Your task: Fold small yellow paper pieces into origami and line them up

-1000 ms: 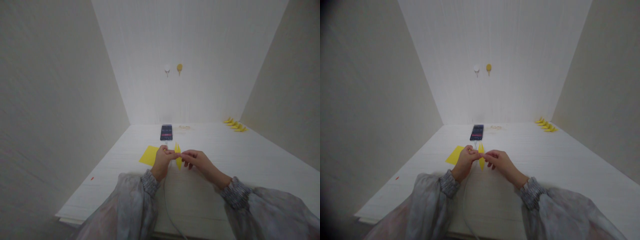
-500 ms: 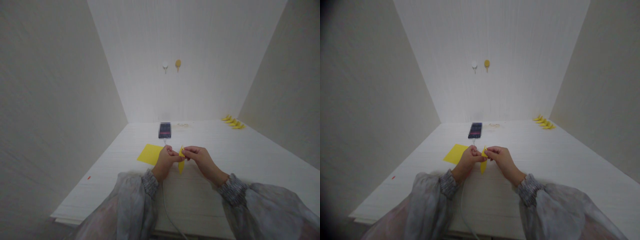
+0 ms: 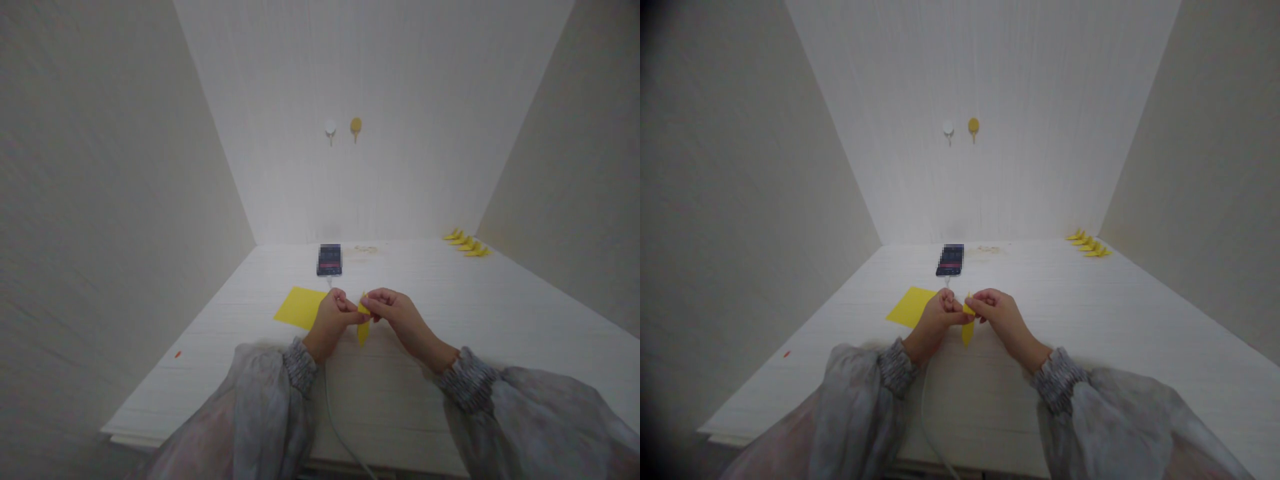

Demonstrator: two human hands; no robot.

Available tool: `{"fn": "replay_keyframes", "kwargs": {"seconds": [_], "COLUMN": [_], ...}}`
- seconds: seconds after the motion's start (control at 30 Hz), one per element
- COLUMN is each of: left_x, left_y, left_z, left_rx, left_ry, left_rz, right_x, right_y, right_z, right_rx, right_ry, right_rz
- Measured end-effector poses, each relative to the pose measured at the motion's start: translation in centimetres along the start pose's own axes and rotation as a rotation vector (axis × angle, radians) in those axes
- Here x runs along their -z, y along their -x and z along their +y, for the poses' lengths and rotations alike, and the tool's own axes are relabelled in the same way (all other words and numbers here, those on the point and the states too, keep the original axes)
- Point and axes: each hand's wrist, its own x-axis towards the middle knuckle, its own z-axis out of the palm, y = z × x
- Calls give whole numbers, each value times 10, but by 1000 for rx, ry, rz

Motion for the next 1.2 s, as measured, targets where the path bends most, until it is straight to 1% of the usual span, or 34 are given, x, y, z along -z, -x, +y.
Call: {"fn": "replay_keyframes", "kwargs": {"seconds": [0.07, 0.27, 0.5, 0.63, 0.8, 0.9, 1.0, 1.2], "left_x": [1, 1, -2, -3, -3, -4, -4, -5], "left_y": [-1, -2, -1, -1, 1, 1, 2, 3], "left_z": [-1, -3, 0, 1, 2, 4, 6, 6], "left_rx": [-13, 0, 61, 51, 90, 111, 122, 163], "left_ry": [-14, -48, -11, -2, -8, 1, -13, -36], "left_rz": [18, 46, -34, -36, -14, -15, -2, -80], "right_x": [0, 1, 0, 0, 1, 0, 0, 1], "right_y": [0, 3, 4, 4, 6, 6, 5, 5], "right_z": [0, -1, 0, 2, 0, 0, 0, -1], "right_rx": [1, 73, 125, 169, 204, 192, 157, 155], "right_ry": [52, 135, 191, 223, 253, 245, 192, 123], "right_rz": [-14, -4, 12, 40, 26, 48, 46, 42]}}
